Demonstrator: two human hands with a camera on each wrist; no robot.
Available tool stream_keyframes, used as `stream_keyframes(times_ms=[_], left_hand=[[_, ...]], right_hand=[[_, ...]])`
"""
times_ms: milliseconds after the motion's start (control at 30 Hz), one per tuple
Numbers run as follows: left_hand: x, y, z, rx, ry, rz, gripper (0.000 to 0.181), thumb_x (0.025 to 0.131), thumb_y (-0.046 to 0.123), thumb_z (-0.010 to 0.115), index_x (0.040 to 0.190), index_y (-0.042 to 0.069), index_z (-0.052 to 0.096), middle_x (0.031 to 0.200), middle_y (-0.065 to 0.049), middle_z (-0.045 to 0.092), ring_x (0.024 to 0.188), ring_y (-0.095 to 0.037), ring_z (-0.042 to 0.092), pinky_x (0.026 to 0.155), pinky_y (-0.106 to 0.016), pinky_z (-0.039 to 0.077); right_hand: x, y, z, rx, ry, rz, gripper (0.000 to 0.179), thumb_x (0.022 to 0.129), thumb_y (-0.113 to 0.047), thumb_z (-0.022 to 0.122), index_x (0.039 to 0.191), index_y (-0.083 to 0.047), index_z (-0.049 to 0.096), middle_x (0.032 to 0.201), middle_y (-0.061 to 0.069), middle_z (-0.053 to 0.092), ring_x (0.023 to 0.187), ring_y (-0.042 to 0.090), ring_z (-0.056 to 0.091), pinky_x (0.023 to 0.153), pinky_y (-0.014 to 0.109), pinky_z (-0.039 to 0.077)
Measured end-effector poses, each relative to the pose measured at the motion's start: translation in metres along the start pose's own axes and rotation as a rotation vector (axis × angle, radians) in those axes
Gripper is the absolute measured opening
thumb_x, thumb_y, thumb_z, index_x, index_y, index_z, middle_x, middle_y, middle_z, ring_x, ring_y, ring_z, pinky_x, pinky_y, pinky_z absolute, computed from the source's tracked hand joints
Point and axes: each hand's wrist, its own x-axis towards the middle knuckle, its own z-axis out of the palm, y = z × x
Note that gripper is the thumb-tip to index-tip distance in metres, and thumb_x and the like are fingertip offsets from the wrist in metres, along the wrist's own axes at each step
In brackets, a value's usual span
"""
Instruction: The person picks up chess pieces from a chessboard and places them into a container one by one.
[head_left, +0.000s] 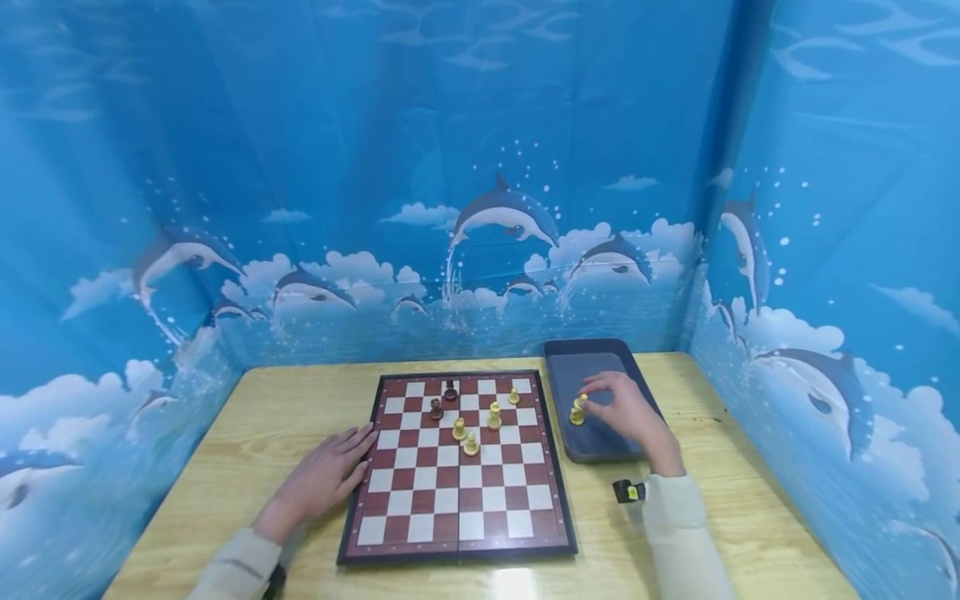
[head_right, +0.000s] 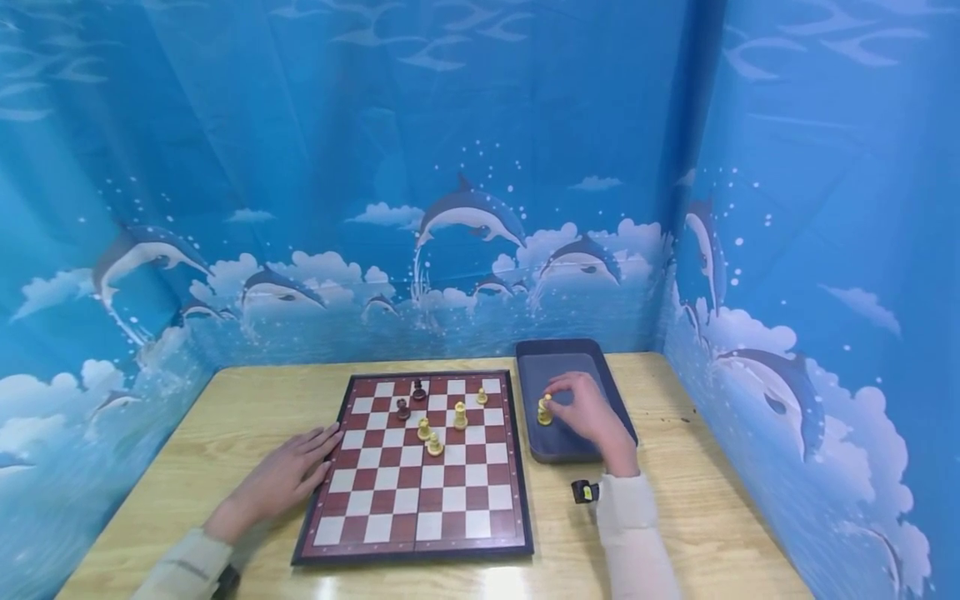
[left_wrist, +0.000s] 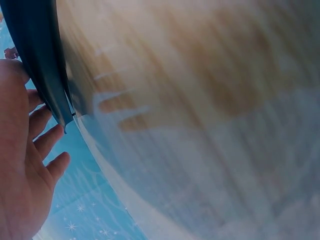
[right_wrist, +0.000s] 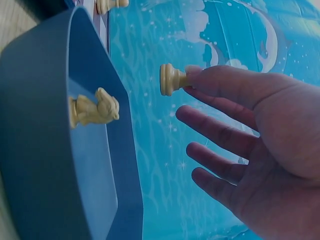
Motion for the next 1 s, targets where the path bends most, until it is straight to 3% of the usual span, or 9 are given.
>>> stream_keyframes(times_ms=[467, 1000], left_hand=[[0.000, 0.000, 0.001, 0.003, 0.018, 0.015, 0.055, 0.107, 0.037, 0.049, 0.154, 0.009, 0.044, 0.162, -0.012, 0.038, 0.146, -0.041, 0.039, 0.119, -0.060, 0.033], [0.000, 0.000, 0.000, 0.014, 0.019, 0.002, 0.055, 0.108, 0.039, 0.047, 0.154, 0.011, 0.044, 0.162, -0.010, 0.038, 0.145, -0.039, 0.041, 0.119, -0.060, 0.035]], right_hand=[[-0.003, 0.019, -0.004, 0.005, 0.040, 0.005, 0.012, 0.089, -0.006, 0.076, 0.098, 0.001, 0.078, 0.123, 0.029, 0.068, 0.123, 0.051, 0.056, 0.109, 0.067, 0.041], [-0.003, 0.027, -0.003, 0.021, 0.022, 0.049, 0.011, 0.089, -0.002, 0.074, 0.098, 0.004, 0.077, 0.124, 0.033, 0.066, 0.121, 0.053, 0.057, 0.109, 0.067, 0.041]])
